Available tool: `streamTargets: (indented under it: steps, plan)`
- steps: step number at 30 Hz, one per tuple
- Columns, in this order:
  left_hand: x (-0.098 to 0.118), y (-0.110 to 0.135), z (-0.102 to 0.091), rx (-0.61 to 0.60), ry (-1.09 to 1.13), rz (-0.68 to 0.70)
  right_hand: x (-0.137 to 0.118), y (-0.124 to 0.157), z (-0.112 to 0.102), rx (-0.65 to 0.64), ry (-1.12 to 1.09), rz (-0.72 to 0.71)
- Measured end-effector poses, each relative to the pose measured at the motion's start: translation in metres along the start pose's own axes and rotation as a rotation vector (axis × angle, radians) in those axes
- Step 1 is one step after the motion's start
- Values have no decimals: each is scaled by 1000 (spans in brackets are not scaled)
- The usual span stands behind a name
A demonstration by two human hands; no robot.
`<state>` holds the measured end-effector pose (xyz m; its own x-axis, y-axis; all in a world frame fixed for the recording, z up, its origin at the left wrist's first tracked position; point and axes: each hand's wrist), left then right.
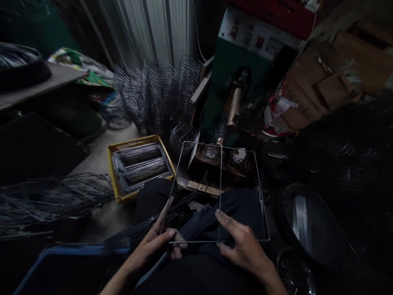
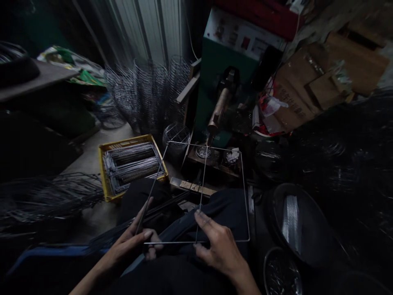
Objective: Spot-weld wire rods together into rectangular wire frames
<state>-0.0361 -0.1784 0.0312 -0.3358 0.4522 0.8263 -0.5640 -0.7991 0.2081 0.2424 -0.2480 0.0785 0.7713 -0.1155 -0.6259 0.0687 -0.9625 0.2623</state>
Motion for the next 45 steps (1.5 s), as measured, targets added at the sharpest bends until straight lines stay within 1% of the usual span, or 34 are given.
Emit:
streamTargets:
  steps: [7, 12, 17, 21, 23, 25, 28, 32, 35, 37, 39, 45]
  plan:
    - [4, -6, 3, 23, 9, 28, -1, -6, -4, -10, -20, 13]
    - [2, -8, 3, 71, 31, 42, 1, -7, -2, -7, -63, 19]
    - [0, -12, -4, 5, 54, 14, 5, -10, 5, 25, -79, 15]
    - [2, -27, -14, 0, 67, 64, 8, -24, 9, 38, -74, -42]
    - [7, -43, -19, -34, 58, 105, 8, -37, 3, 93, -46, -41]
    - [16, -69, -23, -84, 41, 163, 10, -58, -9, 157, -6, -32]
    - [35, -120, -26, -105, 12, 242, 18, -103, -36, 250, 63, -8]
    - [59, -192, -29, -103, 9, 332, 33, -169, -75, 443, 161, 75]
    - [68, -231, -36, -112, 43, 354, 41, -204, -97, 491, 204, 42]
    - [71, -247, -41, -112, 63, 348, 44, -218, -107, 491, 199, 2]
    - [73, -256, -44, -103, 72, 351, 45, -227, -113, 496, 194, -11]
    - [79, -264, -39, -110, 92, 371, 47, -238, -120, 561, 164, -36]
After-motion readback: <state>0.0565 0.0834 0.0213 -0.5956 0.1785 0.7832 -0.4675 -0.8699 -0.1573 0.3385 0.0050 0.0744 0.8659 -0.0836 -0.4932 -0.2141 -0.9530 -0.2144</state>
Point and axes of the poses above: each hand's wrist, its own y-axis away from the middle knuckle, its own z-axis out of the palm, x = y × z, and after that the axes turned 12 degrees about z, right-handed
